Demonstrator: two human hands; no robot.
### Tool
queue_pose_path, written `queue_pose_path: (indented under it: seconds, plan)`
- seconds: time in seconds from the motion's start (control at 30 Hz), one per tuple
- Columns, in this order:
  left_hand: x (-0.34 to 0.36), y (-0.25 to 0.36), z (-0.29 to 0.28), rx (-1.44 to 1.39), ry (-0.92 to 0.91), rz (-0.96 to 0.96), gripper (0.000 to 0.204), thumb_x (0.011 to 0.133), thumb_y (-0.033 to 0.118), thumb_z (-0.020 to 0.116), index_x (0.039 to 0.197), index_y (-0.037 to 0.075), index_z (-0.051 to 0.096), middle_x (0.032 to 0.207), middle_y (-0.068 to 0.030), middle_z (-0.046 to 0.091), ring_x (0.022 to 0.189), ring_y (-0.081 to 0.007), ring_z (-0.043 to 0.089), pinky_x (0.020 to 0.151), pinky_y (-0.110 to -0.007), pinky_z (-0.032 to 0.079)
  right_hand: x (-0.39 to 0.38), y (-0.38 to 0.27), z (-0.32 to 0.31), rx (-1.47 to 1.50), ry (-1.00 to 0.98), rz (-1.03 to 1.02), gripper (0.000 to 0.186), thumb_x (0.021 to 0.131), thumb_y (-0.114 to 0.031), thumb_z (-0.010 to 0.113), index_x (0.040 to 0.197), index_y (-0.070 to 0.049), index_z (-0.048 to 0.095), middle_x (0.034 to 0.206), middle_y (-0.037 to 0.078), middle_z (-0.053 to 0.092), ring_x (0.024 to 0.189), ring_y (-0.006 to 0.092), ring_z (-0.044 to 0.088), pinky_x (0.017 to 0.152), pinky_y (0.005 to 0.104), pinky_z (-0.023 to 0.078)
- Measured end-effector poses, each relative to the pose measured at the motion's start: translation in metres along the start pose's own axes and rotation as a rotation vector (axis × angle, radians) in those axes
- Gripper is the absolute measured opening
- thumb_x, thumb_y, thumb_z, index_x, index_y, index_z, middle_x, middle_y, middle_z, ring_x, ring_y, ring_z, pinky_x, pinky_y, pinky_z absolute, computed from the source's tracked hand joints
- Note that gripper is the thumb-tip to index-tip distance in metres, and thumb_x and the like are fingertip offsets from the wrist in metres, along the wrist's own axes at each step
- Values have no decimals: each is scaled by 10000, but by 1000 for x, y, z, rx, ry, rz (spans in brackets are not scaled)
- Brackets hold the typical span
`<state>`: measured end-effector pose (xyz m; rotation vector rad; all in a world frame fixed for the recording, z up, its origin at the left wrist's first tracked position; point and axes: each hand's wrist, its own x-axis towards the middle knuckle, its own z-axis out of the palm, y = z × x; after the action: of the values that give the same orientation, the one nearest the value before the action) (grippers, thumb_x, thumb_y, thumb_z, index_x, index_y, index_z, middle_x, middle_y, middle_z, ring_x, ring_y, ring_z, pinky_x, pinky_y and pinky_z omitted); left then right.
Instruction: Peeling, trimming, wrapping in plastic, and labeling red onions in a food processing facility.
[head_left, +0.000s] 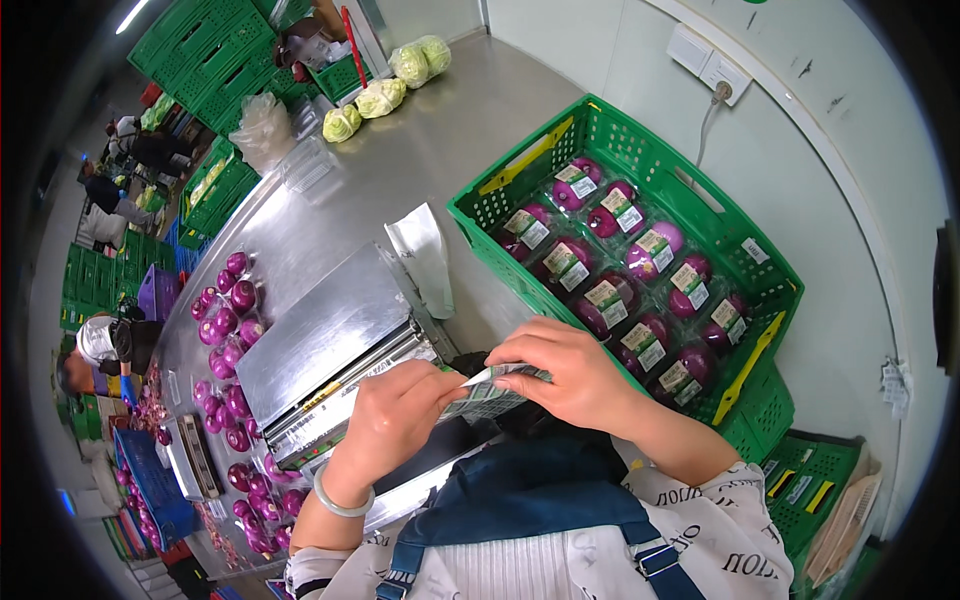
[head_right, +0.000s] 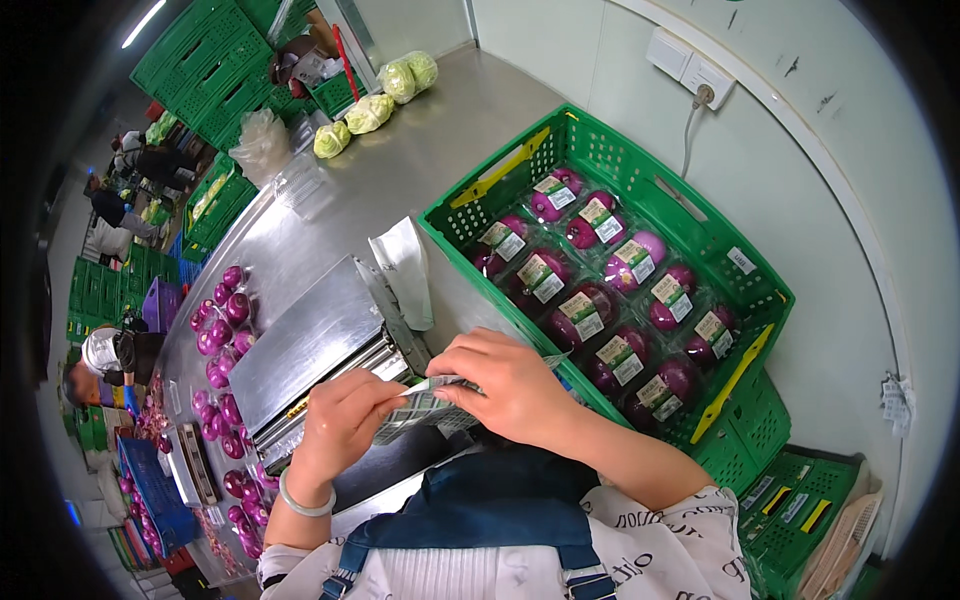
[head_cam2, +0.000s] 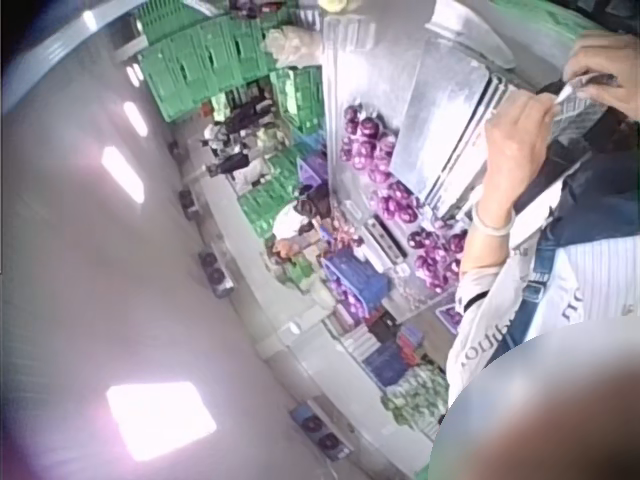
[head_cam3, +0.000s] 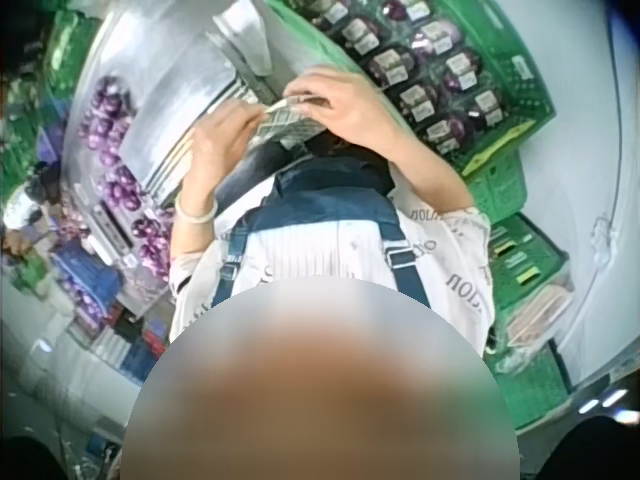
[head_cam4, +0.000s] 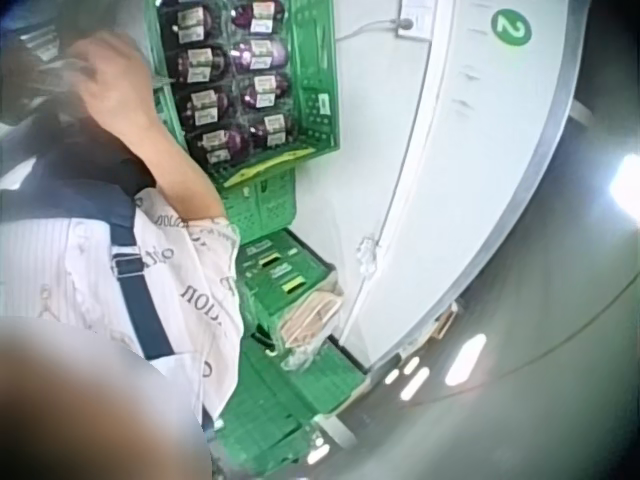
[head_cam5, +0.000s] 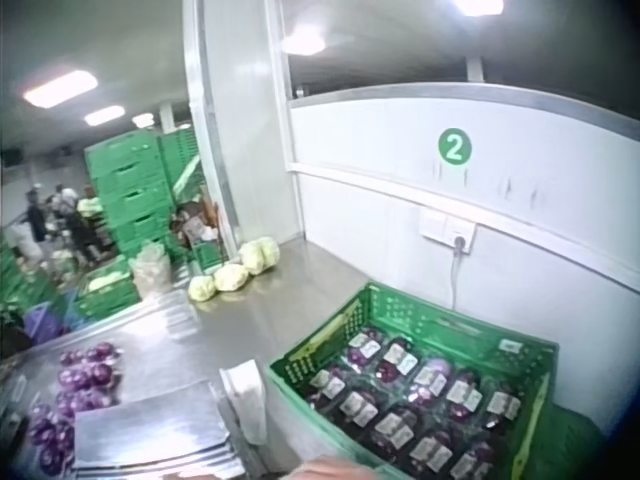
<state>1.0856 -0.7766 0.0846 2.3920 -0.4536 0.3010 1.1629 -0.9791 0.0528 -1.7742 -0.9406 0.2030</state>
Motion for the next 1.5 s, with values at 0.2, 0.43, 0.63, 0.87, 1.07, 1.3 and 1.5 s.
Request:
queue_pose_path:
  seconds: [0.2, 0.43, 0.63, 0.87, 1.07, 1.3, 1.5]
  plan:
    - [-2, 0, 6, 64, -28, -49, 129, 728, 57, 704, 781, 23, 591, 629, -95, 525, 536, -260, 532, 456, -352, 415, -8, 2, 2, -207, 57, -157, 214, 726, -96, 693, 905, -43, 588, 823, 56, 584, 785, 243, 558, 683, 361, 443]
    - [-1, 5, 7, 73, -44, -53, 128, 732, 66, 703, 770, 21, 590, 623, -100, 523, 537, -270, 535, 466, -354, 416, -14, -6, 6, -317, 149, -220, 254, 728, -78, 672, 957, -27, 574, 886, 65, 565, 823, 235, 552, 689, 350, 445]
    - [0, 11, 8, 32, -58, -95, 77, 743, 25, 681, 769, 5, 611, 636, -109, 549, 549, -276, 541, 482, -349, 423, -17, -15, 4, -455, 102, -279, 277, 684, -69, 649, 957, -26, 616, 874, 59, 577, 779, 225, 563, 661, 317, 471]
    - [-1, 12, 9, -235, -130, -424, 95, 818, 47, 628, 798, -44, 611, 631, -120, 562, 539, -200, 509, 529, -301, 406, -27, -11, 16, -622, 178, -438, 246, 655, -102, 594, 882, -7, 600, 842, 52, 548, 739, 188, 551, 618, 284, 457]
    - [-14, -2, 7, -156, -117, -565, 114, 829, 70, 630, 802, -40, 616, 620, -104, 554, 551, -167, 496, 537, -284, 397, -28, 19, -25, 196, 234, 134, 115, 784, -94, 669, 869, -30, 625, 818, 68, 635, 718, 148, 613, 633, 283, 476]
    - [-12, 10, 1, -237, -215, -476, 116, 805, 74, 654, 777, -30, 614, 612, -88, 533, 532, -176, 478, 511, -281, 381, -59, 225, -81, -91, 82, 742, 231, 705, -203, 743, 731, 5, 645, 737, 121, 664, 692, 197, 639, 648, 333, 490]
    - [-14, 7, 3, -219, -285, -457, 114, 793, 77, 666, 772, -24, 620, 604, -90, 519, 522, -182, 478, 496, -285, 365, -48, 219, -68, -948, -53, 685, 332, 678, -265, 754, 862, -28, 613, 751, 145, 660, 740, 308, 648, 658, 396, 516]
